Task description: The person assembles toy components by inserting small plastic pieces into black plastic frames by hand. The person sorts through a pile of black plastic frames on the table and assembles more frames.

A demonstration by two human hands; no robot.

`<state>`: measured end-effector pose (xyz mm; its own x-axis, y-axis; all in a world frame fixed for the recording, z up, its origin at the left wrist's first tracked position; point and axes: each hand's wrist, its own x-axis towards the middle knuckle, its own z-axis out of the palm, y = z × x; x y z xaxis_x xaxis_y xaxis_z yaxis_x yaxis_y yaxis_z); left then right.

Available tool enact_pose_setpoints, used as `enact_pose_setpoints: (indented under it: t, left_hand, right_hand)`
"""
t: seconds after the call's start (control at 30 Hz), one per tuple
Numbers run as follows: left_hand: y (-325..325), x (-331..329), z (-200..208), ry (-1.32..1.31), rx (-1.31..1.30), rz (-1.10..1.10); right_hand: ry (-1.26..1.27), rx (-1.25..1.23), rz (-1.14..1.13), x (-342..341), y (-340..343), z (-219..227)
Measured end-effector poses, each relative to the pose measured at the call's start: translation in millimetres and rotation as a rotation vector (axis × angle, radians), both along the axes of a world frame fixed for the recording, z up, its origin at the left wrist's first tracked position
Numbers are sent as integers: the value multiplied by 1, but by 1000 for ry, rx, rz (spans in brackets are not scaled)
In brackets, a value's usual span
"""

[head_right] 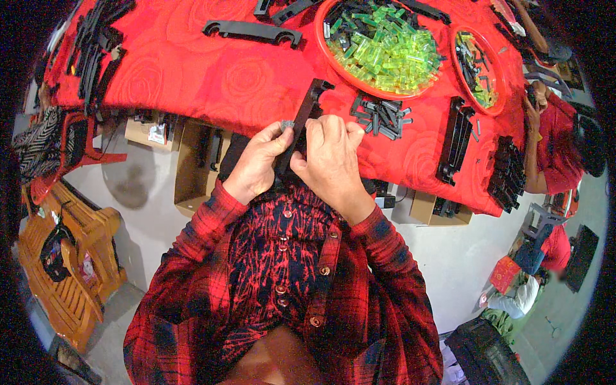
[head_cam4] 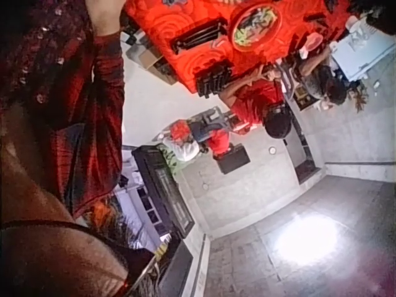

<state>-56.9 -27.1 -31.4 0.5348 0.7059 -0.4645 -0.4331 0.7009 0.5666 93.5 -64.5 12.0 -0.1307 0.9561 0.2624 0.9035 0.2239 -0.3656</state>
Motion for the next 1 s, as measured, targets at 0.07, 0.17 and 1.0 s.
enact_pose_setpoints:
  t: [0.07,0.17,1.0]
  left_hand:
    - [0,0,0,5,5,-5]
    - [1,1,4,-2,-22,-14]
    - [-12,-98,23,246,150,-80]
  right_hand:
    - [3,-1,6,0,0,1]
    - [11,-22,21,1,2,8]
    - [297,-84,207,-11,18,21]
